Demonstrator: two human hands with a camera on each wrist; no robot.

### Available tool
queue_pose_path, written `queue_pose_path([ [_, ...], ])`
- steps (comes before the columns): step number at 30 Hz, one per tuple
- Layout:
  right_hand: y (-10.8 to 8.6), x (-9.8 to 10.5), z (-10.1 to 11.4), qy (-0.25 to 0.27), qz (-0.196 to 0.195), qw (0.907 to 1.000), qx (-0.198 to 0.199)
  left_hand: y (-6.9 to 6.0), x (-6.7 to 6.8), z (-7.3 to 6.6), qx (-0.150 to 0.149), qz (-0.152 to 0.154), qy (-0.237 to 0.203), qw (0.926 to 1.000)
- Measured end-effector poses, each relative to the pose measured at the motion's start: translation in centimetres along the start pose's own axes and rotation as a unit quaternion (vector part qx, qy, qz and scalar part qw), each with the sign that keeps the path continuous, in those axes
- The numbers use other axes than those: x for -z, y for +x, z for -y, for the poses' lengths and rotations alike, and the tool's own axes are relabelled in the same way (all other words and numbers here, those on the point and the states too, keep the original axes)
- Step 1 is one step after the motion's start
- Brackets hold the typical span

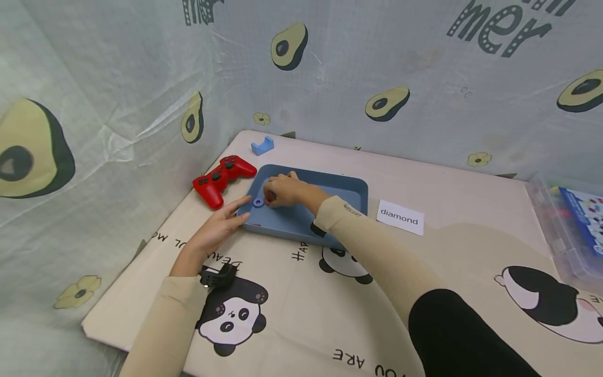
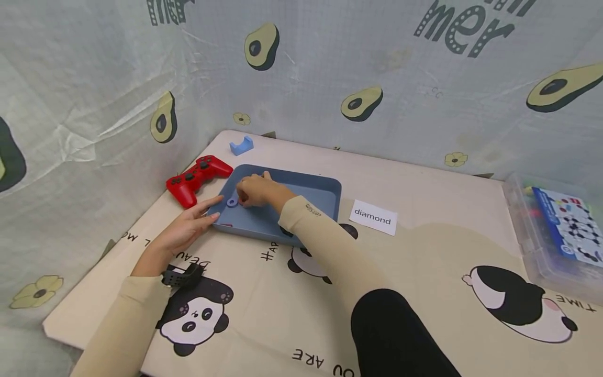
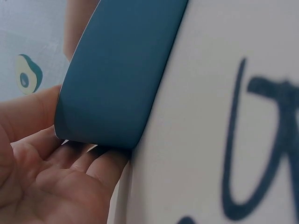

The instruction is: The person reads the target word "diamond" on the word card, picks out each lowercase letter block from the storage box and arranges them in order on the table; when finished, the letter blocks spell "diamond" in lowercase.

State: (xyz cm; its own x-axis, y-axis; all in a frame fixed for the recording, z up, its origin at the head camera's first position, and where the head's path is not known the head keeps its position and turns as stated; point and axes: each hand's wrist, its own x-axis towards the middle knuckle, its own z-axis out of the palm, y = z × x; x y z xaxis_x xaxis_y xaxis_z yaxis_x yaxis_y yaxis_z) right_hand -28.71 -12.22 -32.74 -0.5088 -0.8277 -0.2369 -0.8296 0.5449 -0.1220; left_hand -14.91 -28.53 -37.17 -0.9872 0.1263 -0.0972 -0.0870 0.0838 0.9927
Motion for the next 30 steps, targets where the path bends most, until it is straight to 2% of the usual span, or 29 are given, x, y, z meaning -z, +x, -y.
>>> queue_pose_path([
  [19,-0.8,-0.1,-0.9,0.019,-0.017,0.9993,0.028,0.0,-0.1,0.0,0.007,0.003,-0.001,1.0000],
  [25,-2.7,0.5,-1.2,0.021,-0.027,0.9990,0.029,0.0,-0.2,-0.1,0.018,0.000,0.007,0.9998],
  [30,-5.6,1.3,-1.8,0.043,-0.057,0.9971,0.027,-0.1,-0.1,-0.5,0.020,-0.004,0.015,0.9997],
])
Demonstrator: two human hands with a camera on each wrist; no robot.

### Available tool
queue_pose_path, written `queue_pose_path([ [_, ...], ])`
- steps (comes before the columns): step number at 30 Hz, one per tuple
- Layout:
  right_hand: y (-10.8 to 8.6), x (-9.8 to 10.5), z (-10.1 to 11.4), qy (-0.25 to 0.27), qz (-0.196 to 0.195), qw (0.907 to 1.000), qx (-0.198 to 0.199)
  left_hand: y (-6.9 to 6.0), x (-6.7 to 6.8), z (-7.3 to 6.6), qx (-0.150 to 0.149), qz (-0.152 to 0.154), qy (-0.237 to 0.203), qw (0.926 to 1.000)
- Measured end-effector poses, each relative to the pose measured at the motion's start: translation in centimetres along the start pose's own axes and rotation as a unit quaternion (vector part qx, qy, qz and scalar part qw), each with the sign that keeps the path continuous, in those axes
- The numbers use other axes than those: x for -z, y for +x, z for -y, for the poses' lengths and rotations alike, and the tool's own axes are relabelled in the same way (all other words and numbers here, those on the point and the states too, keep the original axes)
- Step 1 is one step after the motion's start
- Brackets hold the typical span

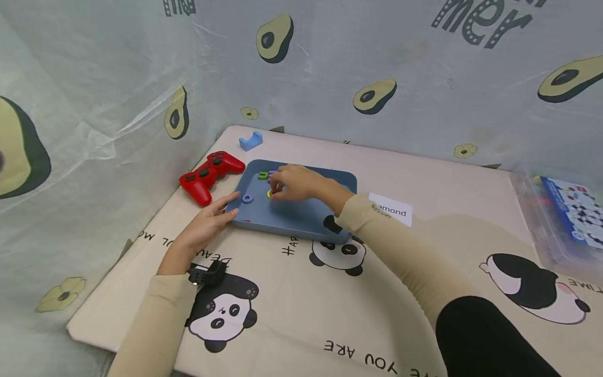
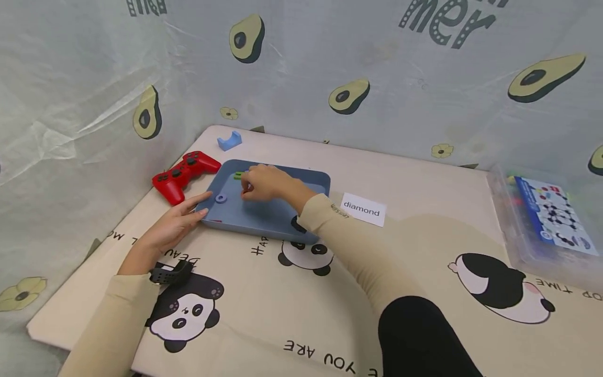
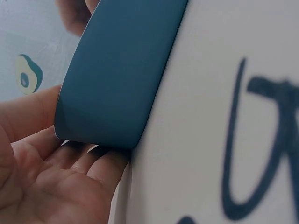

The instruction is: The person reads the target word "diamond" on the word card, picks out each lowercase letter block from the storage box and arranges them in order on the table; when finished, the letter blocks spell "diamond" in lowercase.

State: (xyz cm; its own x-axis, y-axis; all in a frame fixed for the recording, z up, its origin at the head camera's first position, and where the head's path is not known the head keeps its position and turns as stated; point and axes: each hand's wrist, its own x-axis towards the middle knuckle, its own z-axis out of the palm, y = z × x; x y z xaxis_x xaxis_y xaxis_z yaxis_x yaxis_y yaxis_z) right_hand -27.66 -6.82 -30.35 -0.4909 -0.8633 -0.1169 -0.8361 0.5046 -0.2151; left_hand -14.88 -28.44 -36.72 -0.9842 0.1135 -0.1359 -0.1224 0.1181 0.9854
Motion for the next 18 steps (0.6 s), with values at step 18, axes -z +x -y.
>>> queue_pose_path([
  [18,-16.0,0.6,-6.0,0.069,-0.133,0.9854,-0.080,0.1,0.0,0.0,0.001,0.007,0.008,0.9999],
])
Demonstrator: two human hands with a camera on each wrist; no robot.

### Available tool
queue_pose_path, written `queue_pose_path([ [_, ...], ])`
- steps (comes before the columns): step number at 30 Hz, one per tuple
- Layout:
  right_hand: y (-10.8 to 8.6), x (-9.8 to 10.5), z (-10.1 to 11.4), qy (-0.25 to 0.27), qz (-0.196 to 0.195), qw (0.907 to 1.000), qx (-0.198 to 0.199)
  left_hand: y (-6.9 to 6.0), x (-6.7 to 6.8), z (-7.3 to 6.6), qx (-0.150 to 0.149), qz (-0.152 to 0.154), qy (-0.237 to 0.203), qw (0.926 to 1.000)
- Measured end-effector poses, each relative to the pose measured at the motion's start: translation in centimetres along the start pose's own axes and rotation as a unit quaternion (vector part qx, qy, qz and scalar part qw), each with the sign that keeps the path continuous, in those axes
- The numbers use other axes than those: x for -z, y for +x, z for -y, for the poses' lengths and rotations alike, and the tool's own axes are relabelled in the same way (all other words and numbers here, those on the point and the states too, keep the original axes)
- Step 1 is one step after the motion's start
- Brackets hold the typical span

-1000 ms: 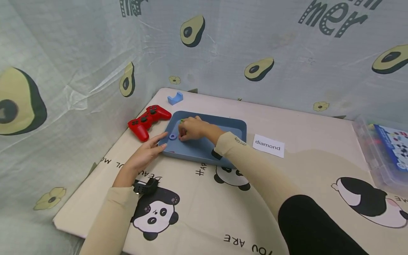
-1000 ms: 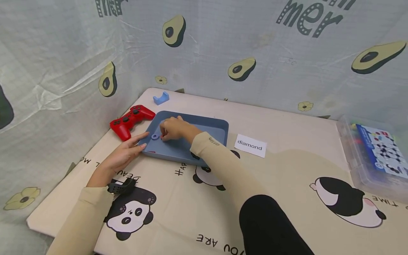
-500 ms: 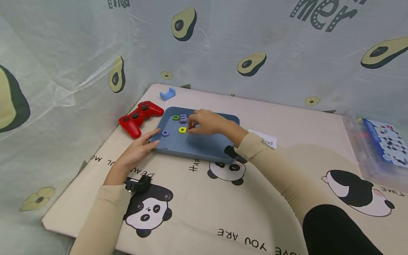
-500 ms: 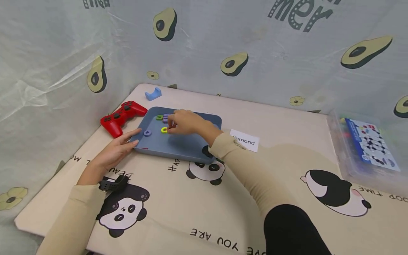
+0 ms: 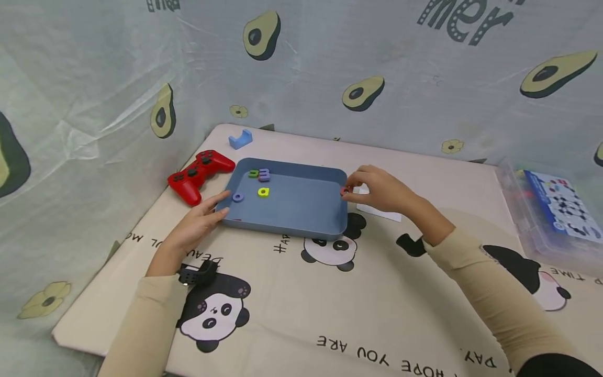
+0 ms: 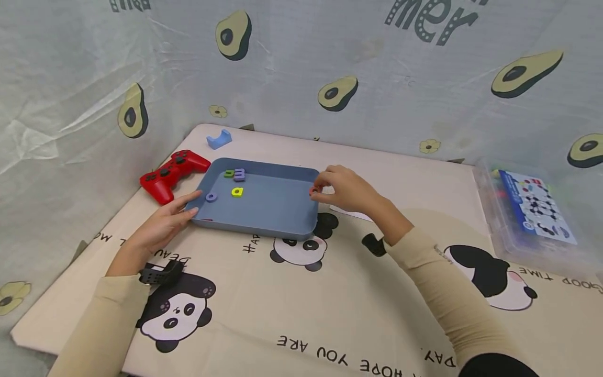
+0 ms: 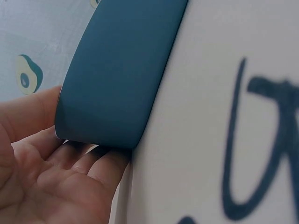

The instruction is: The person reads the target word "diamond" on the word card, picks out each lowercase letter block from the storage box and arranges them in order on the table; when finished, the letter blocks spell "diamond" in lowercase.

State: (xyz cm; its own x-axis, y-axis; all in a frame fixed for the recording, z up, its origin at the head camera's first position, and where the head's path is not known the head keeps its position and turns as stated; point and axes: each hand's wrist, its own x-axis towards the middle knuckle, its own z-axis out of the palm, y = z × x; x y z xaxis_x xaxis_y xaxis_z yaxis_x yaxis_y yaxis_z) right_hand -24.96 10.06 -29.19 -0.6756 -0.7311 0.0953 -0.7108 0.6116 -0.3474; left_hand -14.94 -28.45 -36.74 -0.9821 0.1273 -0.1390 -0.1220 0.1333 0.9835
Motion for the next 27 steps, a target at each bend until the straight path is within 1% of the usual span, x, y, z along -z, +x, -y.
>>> queue_pose_path([
  [2,-1.5,0.1,-0.9,-0.010,-0.006,0.9999,-0.009,0.0,0.0,-0.1,-0.002,0.002,0.000,1.0000],
  [5,-3.3,-0.2,-1.9,-0.016,-0.004,0.9996,-0.023,0.0,0.0,-0.3,-0.002,0.004,-0.003,1.0000],
  [8,-4.5,-0.8,-2.4,-0.014,0.004,0.9993,-0.035,0.0,0.0,-0.3,0.002,0.006,-0.009,0.9999],
  [10,-5.0,-1.4,-2.5,-0.015,0.006,0.9994,-0.032,0.0,0.0,-0.3,0.003,0.008,-0.011,0.9999],
  [16,-5.3,-3.0,-2.0,-0.022,0.006,0.9997,-0.005,-0.2,0.1,-0.2,0.009,0.002,-0.010,0.9999],
  [27,-5.3,-5.2,-1.5,-0.070,-0.006,0.9967,0.041,0.0,-0.1,-0.3,0.012,0.000,0.003,0.9999],
])
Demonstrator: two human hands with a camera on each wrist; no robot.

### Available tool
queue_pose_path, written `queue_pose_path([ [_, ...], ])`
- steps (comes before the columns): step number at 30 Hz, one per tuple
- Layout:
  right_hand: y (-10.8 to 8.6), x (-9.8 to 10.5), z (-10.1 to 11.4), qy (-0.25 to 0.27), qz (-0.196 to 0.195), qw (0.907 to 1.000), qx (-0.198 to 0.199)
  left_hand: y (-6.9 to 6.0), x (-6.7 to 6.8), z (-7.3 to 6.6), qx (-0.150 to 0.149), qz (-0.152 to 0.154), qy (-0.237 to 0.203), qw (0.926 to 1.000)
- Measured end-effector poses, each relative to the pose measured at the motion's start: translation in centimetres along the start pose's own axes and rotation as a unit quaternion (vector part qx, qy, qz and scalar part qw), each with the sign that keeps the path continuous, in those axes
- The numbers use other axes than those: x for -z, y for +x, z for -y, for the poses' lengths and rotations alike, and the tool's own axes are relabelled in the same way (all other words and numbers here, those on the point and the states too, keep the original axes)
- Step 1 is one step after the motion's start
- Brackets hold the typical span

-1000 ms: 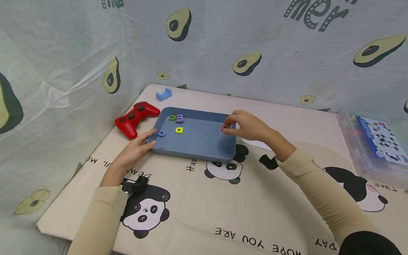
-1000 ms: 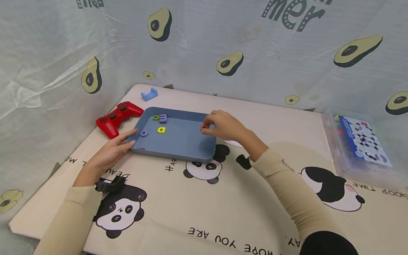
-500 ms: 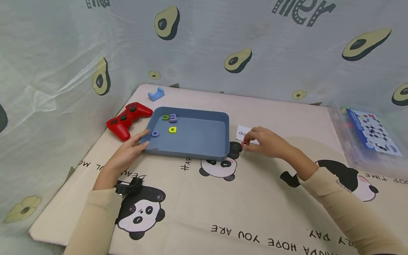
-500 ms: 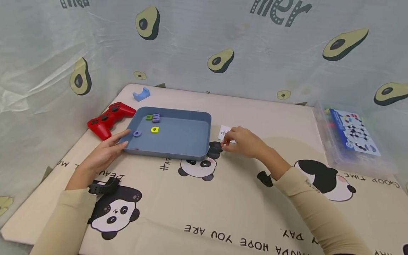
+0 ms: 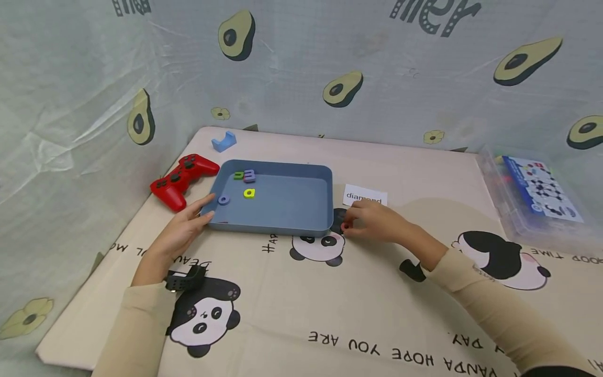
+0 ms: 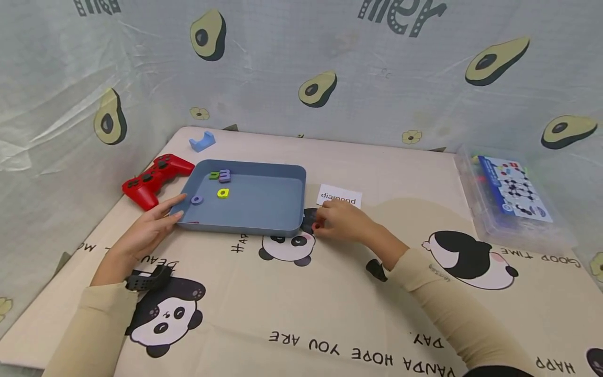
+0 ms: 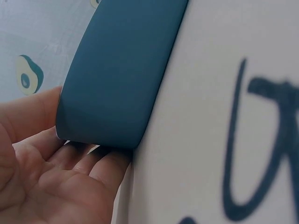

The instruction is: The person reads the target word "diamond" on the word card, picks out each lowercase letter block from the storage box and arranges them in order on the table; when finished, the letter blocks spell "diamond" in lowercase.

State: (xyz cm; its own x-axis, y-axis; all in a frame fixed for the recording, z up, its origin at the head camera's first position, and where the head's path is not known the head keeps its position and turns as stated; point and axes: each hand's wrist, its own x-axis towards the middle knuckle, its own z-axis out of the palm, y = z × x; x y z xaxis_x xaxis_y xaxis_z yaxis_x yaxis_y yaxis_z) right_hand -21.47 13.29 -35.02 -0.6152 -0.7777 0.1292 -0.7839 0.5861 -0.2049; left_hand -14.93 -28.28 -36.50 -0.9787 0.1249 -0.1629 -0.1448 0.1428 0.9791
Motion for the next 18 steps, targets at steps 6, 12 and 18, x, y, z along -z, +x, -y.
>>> queue_pose_path([
  [6,0.67,-0.43,0.45,-0.019,0.014,0.9997,0.003,-0.03,-0.05,0.16,-0.002,-0.002,0.000,1.0000],
  [12,0.92,-0.38,0.76,-0.033,0.030,0.9990,-0.009,-0.02,-0.09,0.13,-0.001,-0.003,0.005,1.0000],
  [18,0.95,-0.44,0.80,-0.032,0.030,0.9989,-0.016,0.03,-0.06,0.00,-0.004,0.001,0.006,1.0000],
])
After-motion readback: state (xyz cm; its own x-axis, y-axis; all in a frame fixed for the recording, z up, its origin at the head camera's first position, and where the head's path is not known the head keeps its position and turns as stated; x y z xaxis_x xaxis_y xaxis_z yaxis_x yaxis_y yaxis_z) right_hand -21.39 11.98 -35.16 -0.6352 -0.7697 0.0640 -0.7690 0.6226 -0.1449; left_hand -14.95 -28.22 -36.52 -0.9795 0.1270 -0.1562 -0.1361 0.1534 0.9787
